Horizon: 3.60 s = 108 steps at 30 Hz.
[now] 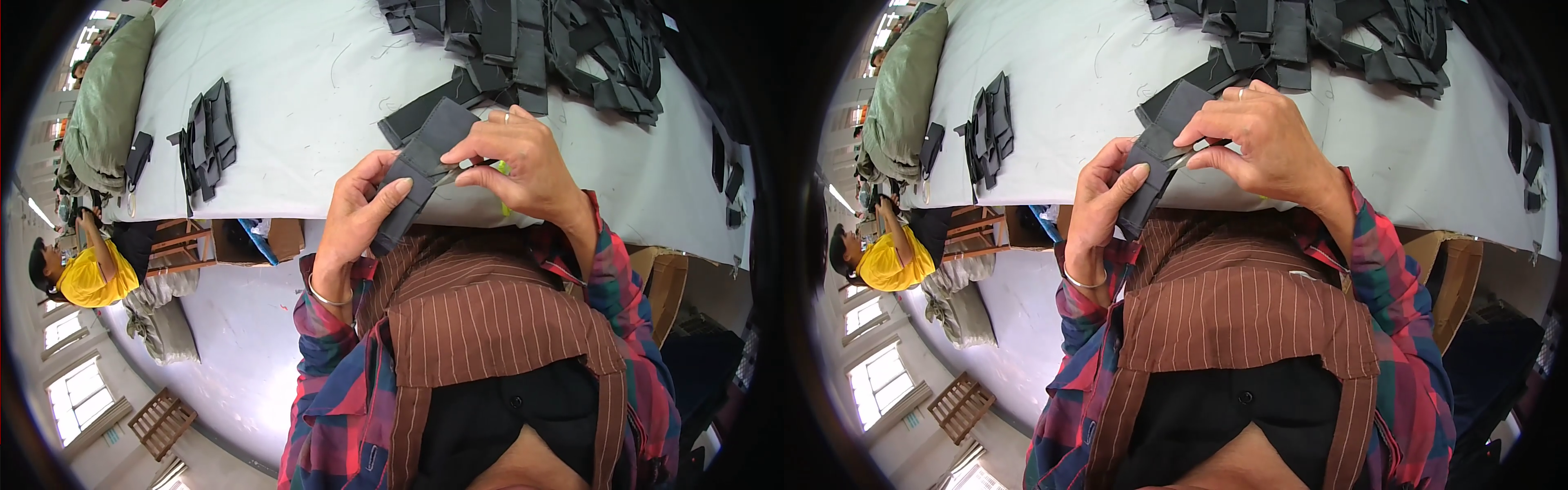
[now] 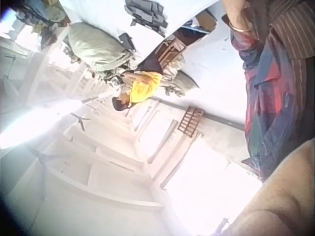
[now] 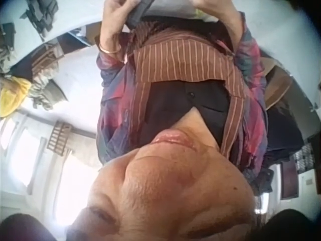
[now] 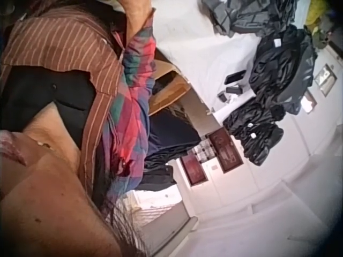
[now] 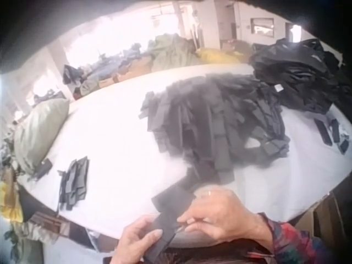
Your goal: Trim excess material from black fabric straps using snips.
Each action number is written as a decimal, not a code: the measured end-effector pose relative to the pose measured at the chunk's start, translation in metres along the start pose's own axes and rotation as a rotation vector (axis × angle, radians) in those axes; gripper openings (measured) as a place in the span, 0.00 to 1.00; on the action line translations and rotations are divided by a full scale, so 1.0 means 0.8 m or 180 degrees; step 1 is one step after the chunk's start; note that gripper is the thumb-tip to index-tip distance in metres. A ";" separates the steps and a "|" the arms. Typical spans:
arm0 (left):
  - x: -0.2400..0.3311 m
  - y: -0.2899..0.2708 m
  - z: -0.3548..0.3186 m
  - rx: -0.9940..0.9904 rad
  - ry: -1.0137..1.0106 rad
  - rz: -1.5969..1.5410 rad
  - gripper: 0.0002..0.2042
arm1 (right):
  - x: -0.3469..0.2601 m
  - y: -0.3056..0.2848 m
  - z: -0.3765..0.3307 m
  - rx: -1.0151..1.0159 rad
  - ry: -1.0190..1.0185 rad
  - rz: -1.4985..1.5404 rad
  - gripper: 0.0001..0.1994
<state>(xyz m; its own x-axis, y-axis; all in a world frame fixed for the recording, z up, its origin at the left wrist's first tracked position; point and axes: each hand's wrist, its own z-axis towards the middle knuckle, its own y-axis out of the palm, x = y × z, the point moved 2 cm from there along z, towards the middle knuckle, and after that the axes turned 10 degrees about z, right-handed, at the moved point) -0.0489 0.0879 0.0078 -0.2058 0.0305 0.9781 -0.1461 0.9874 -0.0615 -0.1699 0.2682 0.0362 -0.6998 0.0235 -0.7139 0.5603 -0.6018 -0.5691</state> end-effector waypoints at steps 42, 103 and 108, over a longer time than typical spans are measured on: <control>0.027 0.007 -0.007 0.0763 0.0855 0.3433 0.05 | -0.009 0.028 0.007 0.0779 0.0316 -0.0148 0.06; -0.057 0.020 0.018 0.0263 -0.0611 -0.1133 0.14 | 0.009 0.048 -0.031 0.0386 0.0494 0.0104 0.06; -0.047 0.023 0.016 0.0269 -0.0621 -0.1071 0.14 | 0.013 0.046 -0.034 0.0613 0.0492 0.0137 0.06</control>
<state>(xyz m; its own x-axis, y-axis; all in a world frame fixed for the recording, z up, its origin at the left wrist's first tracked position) -0.0559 0.1030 -0.0329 -0.3117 -0.3307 0.8908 -0.3142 0.9206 0.2318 -0.1441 0.2680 -0.0032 -0.5927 0.1073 -0.7982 0.4831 -0.7456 -0.4590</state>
